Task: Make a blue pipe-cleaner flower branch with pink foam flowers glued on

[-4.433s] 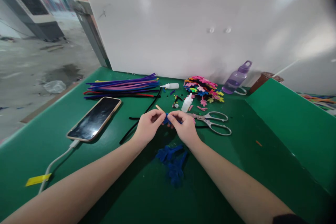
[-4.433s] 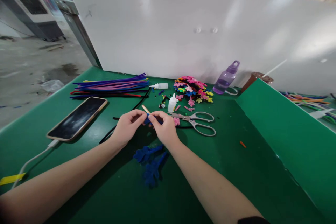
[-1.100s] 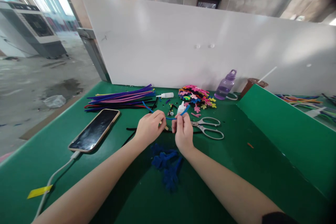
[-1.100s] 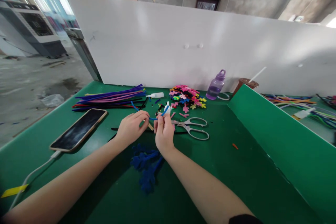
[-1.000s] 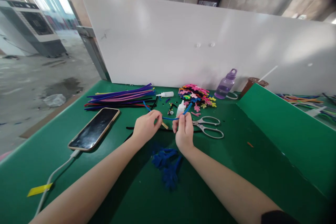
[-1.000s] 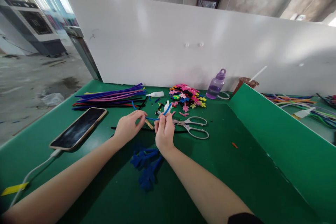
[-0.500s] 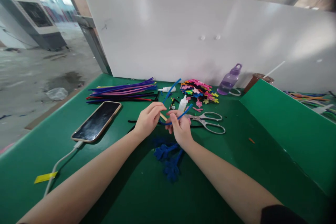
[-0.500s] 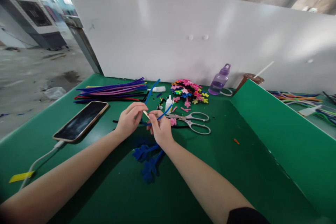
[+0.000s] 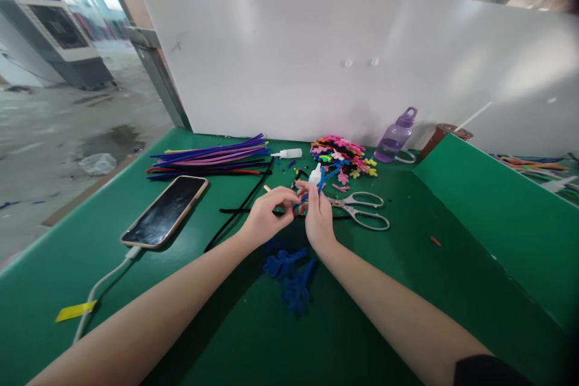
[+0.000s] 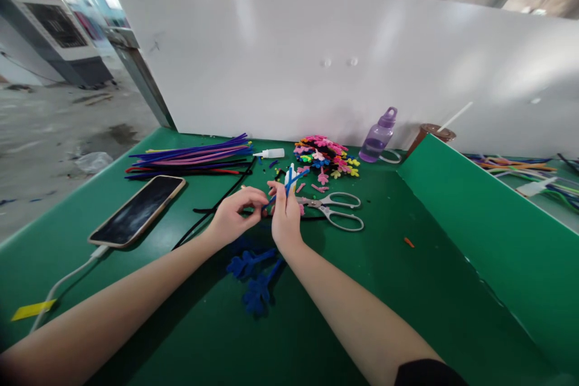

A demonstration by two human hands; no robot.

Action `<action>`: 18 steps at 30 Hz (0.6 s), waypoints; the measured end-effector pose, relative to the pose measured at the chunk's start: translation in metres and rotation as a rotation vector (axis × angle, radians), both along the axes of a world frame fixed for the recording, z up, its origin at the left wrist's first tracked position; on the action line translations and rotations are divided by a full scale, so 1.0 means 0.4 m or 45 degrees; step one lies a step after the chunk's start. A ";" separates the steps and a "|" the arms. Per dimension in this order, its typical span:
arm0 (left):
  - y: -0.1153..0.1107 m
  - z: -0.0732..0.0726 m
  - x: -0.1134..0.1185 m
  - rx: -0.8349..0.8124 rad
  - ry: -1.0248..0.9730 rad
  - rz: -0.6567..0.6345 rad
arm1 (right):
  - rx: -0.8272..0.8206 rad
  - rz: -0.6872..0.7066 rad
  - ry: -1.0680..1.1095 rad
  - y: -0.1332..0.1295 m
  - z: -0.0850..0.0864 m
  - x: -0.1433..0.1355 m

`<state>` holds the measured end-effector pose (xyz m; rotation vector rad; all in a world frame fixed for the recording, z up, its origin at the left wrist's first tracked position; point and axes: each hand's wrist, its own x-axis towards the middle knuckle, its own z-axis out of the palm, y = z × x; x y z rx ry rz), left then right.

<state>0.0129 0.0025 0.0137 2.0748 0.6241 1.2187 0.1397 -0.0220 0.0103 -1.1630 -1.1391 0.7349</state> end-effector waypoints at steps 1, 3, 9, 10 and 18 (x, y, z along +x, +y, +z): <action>-0.002 0.000 0.001 0.010 0.016 -0.020 | 0.011 -0.025 -0.001 0.000 0.000 0.001; -0.006 0.004 -0.001 0.004 0.049 -0.004 | 0.031 -0.081 -0.012 -0.003 0.003 0.003; -0.004 0.025 -0.013 -0.128 0.048 0.235 | 0.008 -0.043 -0.049 -0.010 0.011 0.000; -0.002 0.026 -0.014 -0.164 0.032 0.244 | 0.005 -0.019 -0.020 -0.009 0.011 -0.002; 0.004 0.039 -0.007 -0.536 -0.119 0.125 | -0.157 0.432 0.200 -0.020 0.022 -0.016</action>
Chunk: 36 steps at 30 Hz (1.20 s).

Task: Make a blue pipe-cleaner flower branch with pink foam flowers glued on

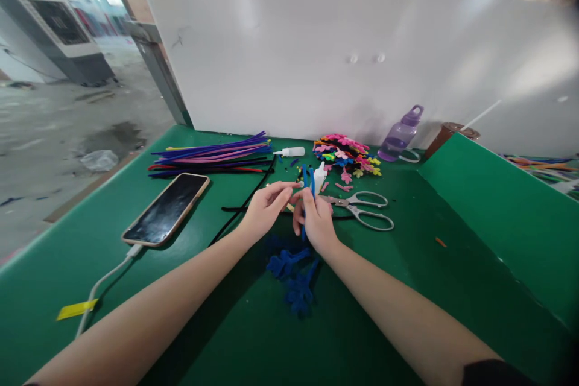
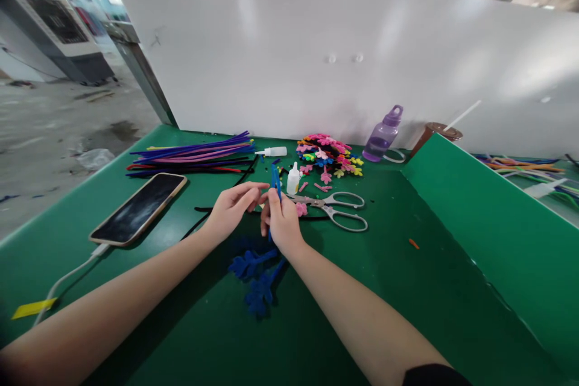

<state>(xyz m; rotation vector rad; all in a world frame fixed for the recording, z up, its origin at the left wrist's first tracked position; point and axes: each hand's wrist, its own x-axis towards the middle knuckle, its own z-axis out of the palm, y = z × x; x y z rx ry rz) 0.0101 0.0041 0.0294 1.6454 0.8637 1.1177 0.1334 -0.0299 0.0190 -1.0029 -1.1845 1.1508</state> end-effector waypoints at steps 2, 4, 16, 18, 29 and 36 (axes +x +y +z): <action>0.003 0.004 -0.001 -0.034 -0.034 -0.029 | -0.038 0.081 -0.073 -0.003 -0.001 0.001; 0.006 0.006 -0.004 -0.045 -0.070 -0.098 | -0.025 0.110 -0.171 -0.003 -0.008 0.001; 0.015 0.005 -0.020 0.158 0.075 0.084 | 0.202 -0.102 -0.772 -0.002 -0.024 0.001; 0.018 0.001 -0.020 0.112 0.044 0.152 | 0.223 -0.161 -0.825 -0.005 -0.014 0.001; 0.040 -0.025 -0.021 -0.066 -0.214 0.343 | 0.216 -0.164 -0.797 -0.006 -0.002 0.006; 0.039 -0.030 -0.024 -0.019 -0.122 0.388 | 0.367 -0.181 -1.025 0.001 -0.013 0.007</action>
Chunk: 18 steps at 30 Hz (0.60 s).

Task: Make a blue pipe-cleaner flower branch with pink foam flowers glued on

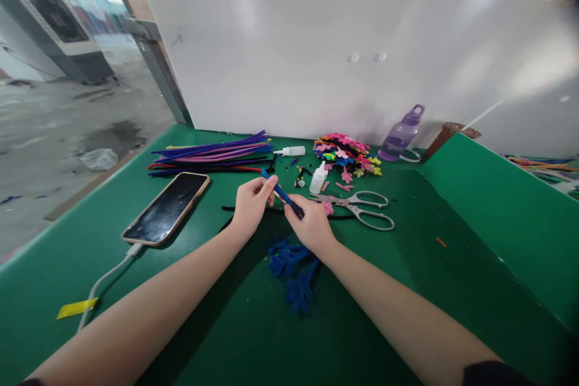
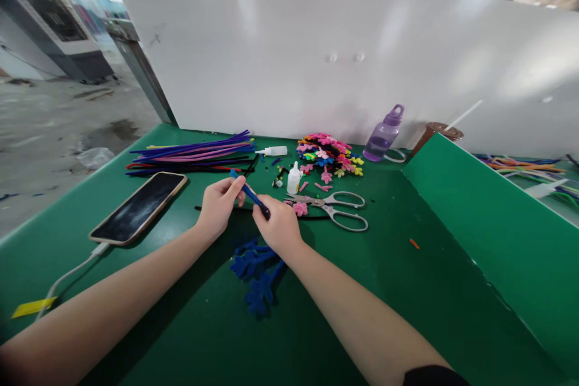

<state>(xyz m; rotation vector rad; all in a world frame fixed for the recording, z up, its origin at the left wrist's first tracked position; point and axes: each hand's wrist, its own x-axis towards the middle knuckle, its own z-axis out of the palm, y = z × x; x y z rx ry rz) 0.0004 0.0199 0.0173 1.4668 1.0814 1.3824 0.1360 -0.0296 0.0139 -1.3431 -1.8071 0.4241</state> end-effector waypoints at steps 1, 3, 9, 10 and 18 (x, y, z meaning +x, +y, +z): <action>0.000 0.000 -0.001 0.008 0.024 0.007 | 0.008 0.005 -0.028 -0.001 0.001 0.000; -0.001 0.002 -0.003 0.026 0.070 0.019 | 0.014 0.025 -0.077 -0.004 0.003 -0.001; -0.003 0.004 -0.007 0.043 0.085 0.035 | -0.020 0.043 -0.185 -0.013 0.011 -0.005; -0.003 0.002 -0.007 0.037 0.079 0.037 | -0.033 0.044 -0.203 -0.014 0.012 -0.005; 0.004 -0.004 -0.001 -0.080 -0.062 -0.088 | -0.085 -0.013 -0.325 -0.015 0.011 -0.006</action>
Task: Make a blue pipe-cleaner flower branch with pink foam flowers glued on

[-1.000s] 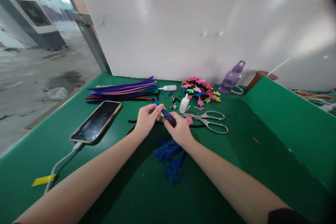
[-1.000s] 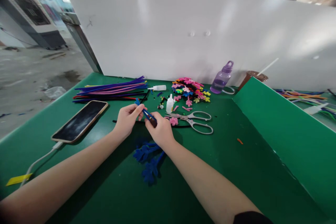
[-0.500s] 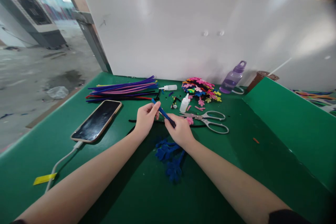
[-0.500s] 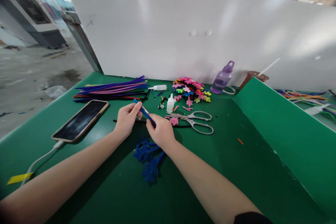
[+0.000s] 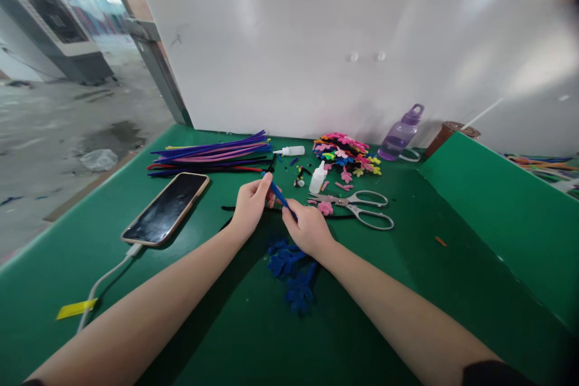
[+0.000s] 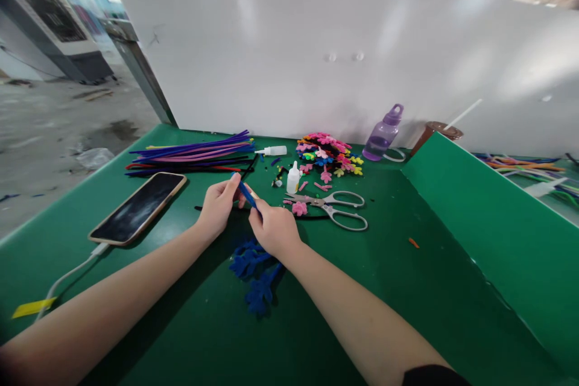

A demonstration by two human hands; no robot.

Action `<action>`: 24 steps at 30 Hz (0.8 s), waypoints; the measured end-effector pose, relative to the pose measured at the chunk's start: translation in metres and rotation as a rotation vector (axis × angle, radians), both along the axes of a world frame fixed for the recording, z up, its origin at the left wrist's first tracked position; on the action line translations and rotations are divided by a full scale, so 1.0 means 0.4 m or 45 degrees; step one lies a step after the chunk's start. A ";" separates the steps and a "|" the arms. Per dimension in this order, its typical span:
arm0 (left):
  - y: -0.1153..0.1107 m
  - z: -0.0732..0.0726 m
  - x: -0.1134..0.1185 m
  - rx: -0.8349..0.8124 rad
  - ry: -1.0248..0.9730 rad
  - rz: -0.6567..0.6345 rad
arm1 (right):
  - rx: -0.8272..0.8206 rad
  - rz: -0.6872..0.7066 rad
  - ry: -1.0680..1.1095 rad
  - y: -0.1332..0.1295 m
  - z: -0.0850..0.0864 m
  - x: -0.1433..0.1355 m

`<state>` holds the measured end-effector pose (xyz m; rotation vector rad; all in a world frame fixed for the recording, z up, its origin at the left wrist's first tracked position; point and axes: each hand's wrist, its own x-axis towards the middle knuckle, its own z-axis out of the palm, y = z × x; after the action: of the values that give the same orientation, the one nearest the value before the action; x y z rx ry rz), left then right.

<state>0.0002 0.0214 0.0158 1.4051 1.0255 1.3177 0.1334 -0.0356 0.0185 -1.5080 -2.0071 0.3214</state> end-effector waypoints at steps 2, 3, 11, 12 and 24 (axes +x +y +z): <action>-0.002 0.003 0.001 -0.026 -0.017 -0.098 | -0.016 -0.009 0.016 0.001 -0.001 0.000; -0.003 0.005 0.001 -0.029 -0.003 -0.140 | -0.019 -0.009 0.025 0.001 -0.002 0.000; -0.014 0.012 -0.003 0.027 0.216 -0.165 | -0.006 -0.044 -0.035 0.004 -0.007 -0.002; -0.013 0.011 -0.003 0.029 0.224 -0.153 | -0.004 -0.043 -0.037 0.003 -0.008 -0.002; 0.013 -0.014 -0.004 -0.074 -0.217 0.077 | 0.008 -0.025 0.264 -0.003 0.001 0.001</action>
<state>-0.0014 0.0266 0.0102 1.2047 0.9901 1.4144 0.1338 -0.0366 0.0189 -1.4277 -1.8279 0.4441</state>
